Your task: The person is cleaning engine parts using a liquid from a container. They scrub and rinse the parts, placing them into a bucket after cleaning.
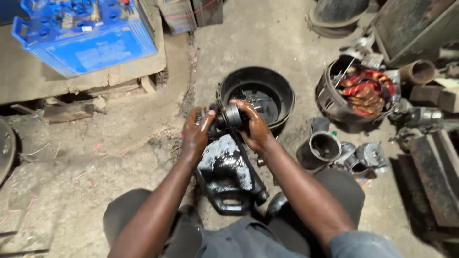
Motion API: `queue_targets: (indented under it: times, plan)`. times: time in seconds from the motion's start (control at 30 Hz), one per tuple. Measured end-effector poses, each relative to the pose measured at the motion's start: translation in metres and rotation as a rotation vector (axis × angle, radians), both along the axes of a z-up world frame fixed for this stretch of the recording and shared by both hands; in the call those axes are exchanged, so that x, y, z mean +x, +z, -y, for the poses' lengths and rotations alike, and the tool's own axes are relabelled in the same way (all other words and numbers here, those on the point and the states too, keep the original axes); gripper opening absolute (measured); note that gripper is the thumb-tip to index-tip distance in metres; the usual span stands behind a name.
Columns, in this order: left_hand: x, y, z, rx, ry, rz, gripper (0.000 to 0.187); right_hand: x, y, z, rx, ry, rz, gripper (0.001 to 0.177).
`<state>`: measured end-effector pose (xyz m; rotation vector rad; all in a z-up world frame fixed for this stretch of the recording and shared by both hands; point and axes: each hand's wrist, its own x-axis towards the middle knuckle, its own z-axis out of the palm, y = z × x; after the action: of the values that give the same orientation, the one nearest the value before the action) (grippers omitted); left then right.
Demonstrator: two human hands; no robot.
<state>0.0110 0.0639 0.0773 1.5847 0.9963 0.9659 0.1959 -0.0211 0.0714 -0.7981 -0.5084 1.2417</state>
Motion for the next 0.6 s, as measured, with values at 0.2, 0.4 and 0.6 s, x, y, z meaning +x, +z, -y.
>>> queue_targets:
  times: [0.2,0.4,0.6]
  plan:
    - [0.003,-0.016,0.006,-0.091,-0.060,0.117,0.068,-0.017,0.019,0.011,0.316,0.050,0.174,0.054]
    - [-0.001,-0.045,-0.009,-0.145,-0.108,-0.130,0.057,-0.026,0.004,0.006,-0.275,-0.005,0.100,0.045]
    - [-0.005,-0.052,-0.019,0.054,-0.106,0.234,0.063,-0.015,0.001,0.000,0.265,-0.058,0.283,0.042]
